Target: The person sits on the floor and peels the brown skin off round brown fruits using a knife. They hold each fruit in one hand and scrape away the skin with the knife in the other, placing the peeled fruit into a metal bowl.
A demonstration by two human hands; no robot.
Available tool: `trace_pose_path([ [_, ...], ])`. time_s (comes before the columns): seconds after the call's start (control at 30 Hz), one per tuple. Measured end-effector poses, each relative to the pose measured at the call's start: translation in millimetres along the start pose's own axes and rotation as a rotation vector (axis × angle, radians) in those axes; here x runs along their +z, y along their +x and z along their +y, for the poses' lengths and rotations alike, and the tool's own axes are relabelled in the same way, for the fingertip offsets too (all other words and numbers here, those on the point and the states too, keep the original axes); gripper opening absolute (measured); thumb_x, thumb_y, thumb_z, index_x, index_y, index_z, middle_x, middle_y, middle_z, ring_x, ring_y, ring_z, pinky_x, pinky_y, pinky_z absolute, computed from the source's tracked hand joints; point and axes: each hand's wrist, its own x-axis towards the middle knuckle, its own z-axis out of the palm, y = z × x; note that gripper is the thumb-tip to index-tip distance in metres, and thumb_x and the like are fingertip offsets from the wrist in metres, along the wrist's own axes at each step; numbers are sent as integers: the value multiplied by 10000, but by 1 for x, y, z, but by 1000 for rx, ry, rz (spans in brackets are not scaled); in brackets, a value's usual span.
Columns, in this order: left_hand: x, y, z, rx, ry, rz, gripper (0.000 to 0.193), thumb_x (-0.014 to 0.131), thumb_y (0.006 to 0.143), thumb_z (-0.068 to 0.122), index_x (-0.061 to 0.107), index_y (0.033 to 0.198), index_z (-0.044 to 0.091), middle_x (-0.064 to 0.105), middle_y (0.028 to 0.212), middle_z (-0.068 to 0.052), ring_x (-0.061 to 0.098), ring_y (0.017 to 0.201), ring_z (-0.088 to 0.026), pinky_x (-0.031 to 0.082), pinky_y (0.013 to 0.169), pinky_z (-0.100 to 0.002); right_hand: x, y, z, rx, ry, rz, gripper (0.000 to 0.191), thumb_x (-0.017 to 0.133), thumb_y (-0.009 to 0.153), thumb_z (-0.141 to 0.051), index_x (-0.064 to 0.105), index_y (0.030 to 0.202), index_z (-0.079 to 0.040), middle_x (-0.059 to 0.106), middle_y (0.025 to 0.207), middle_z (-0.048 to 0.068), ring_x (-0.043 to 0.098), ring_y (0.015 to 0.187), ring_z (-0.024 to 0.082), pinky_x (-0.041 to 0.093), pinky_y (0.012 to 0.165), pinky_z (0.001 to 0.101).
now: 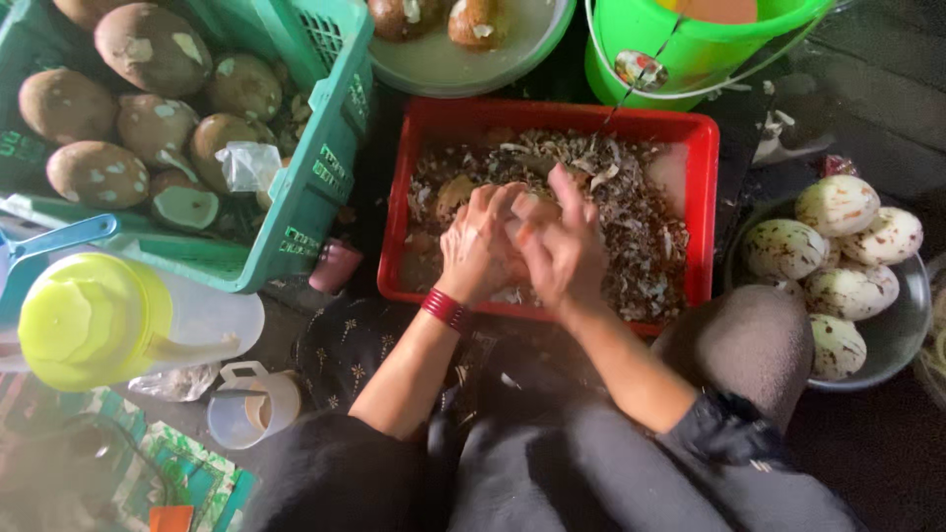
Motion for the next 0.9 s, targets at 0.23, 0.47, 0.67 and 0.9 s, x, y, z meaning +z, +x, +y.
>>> trace_pose_path([
  [0.23, -10, 1, 18, -44, -20, -2, 1004, 955, 427, 353, 531, 1319, 170, 581, 1241, -143, 615, 1087, -399, 544, 860, -520, 7, 35, 31, 603, 442, -254, 294, 601, 1030, -297, 761, 1166, -92, 712, 1268, 88, 681, 1140, 231, 539, 964, 327],
  [0.47, -11, 1, 15, -20, -30, -42, 1009, 986, 485, 340, 524, 1370, 193, 573, 1324, -121, 584, 1197, -388, 549, 894, -518, 8, 8, 39, 421, 337, -230, 344, 611, 1046, -329, 780, 1207, -76, 656, 1380, 115, 711, 1125, 233, 548, 914, 355],
  [0.67, -10, -6, 21, 62, 118, 20, 1051, 987, 367, 338, 556, 1318, 215, 525, 1349, -177, 562, 1190, -434, 551, 849, -526, 20, 22, 73, 1356, 892, -305, 278, 661, 982, -334, 768, 1090, -102, 745, 1120, 103, 706, 987, 236, 548, 783, 418],
  [0.9, -6, 10, -1, -73, -102, -100, 936, 989, 596, 399, 546, 1398, 209, 591, 1321, -146, 647, 1111, -375, 557, 873, -494, -1, -6, -2, -10, -74, -13, 316, 546, 1062, -306, 760, 969, -93, 659, 1367, 177, 667, 1209, 339, 520, 1027, 461],
])
